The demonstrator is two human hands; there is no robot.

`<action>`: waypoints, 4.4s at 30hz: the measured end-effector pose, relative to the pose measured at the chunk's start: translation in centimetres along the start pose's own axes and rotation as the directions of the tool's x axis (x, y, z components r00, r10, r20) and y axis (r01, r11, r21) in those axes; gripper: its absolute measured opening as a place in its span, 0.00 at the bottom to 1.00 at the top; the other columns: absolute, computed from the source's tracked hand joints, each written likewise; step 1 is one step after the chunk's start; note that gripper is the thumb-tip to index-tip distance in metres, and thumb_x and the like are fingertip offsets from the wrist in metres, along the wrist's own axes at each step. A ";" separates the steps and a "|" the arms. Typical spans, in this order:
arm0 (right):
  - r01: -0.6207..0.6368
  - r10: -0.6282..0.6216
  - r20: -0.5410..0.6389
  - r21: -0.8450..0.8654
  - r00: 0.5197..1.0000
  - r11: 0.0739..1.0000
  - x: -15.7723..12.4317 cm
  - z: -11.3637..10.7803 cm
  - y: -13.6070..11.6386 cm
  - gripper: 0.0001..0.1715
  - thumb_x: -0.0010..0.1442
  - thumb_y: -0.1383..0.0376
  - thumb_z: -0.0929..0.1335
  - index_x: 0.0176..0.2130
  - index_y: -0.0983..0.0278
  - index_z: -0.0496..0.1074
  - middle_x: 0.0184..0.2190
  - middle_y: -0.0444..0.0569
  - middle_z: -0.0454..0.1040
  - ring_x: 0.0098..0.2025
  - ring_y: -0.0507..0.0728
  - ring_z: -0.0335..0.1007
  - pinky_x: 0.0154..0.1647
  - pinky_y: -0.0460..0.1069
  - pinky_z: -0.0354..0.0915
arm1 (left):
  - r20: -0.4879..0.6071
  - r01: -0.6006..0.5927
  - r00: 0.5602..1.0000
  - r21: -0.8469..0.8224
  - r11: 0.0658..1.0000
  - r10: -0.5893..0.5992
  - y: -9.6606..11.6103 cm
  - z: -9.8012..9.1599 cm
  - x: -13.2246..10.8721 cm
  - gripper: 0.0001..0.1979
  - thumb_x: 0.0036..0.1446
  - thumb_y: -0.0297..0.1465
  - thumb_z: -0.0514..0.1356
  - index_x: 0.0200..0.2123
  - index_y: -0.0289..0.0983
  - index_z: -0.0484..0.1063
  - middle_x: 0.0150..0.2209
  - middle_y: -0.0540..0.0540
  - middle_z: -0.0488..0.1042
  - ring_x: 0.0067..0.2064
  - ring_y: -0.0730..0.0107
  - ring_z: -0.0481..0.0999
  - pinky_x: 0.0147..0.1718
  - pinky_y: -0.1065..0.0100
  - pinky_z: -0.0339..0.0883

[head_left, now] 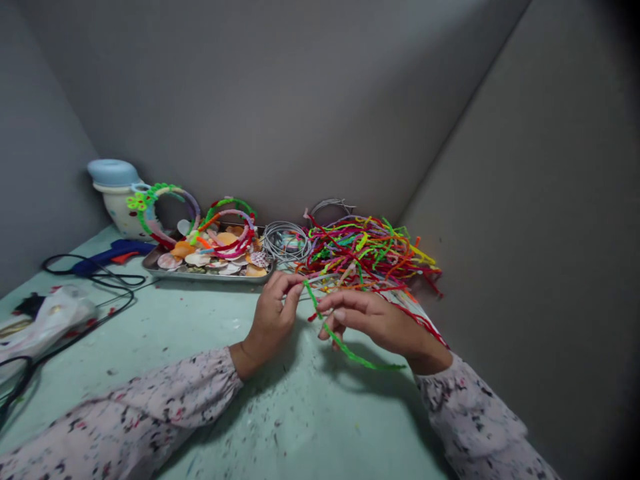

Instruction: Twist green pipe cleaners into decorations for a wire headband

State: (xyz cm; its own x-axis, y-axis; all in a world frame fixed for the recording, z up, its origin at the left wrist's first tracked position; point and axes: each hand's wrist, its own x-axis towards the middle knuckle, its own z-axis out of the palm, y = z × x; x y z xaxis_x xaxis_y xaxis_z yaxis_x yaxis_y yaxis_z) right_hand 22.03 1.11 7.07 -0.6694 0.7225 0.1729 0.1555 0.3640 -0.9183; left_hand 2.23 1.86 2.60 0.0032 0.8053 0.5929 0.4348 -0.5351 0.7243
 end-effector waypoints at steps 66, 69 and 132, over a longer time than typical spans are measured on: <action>0.154 -0.632 -0.202 -0.874 0.748 0.461 0.9 1.6 3.8 0.06 0.61 0.69 0.66 0.40 0.62 0.72 0.35 0.50 0.77 0.39 0.58 0.70 0.41 0.54 0.64 | 0.252 -0.056 0.966 -0.038 0.998 0.064 0.9 0.3 -0.5 0.09 0.64 0.29 0.52 0.37 0.38 0.73 0.36 0.46 0.73 0.41 0.65 0.70 0.44 0.63 0.63; 0.180 -0.635 -0.223 -0.844 0.739 0.506 1.0 1.6 4.0 0.06 0.61 0.69 0.66 0.40 0.62 0.72 0.35 0.50 0.77 0.39 0.58 0.71 0.41 0.54 0.65 | 0.246 -0.047 0.968 -0.043 0.998 0.056 0.9 0.3 -0.6 0.09 0.64 0.28 0.52 0.37 0.37 0.73 0.36 0.45 0.73 0.42 0.65 0.70 0.43 0.63 0.63; 0.153 -0.444 -0.384 -0.592 0.810 0.791 1.1 2.1 3.0 0.04 0.62 0.68 0.65 0.37 0.64 0.71 0.32 0.50 0.73 0.37 0.56 0.71 0.40 0.50 0.67 | 0.388 0.409 0.881 -0.339 0.847 -0.270 0.8 0.5 0.2 0.08 0.55 0.34 0.57 0.28 0.35 0.69 0.27 0.50 0.68 0.31 0.71 0.65 0.33 0.68 0.58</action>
State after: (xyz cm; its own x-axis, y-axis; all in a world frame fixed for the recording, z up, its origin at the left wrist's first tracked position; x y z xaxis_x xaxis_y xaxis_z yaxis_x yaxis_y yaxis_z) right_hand 20.23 1.79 3.78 -0.3317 0.6494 0.6843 0.4509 0.7462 -0.4897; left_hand 3.05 1.74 3.13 0.2352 0.9531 0.1907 0.0643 -0.2110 0.9754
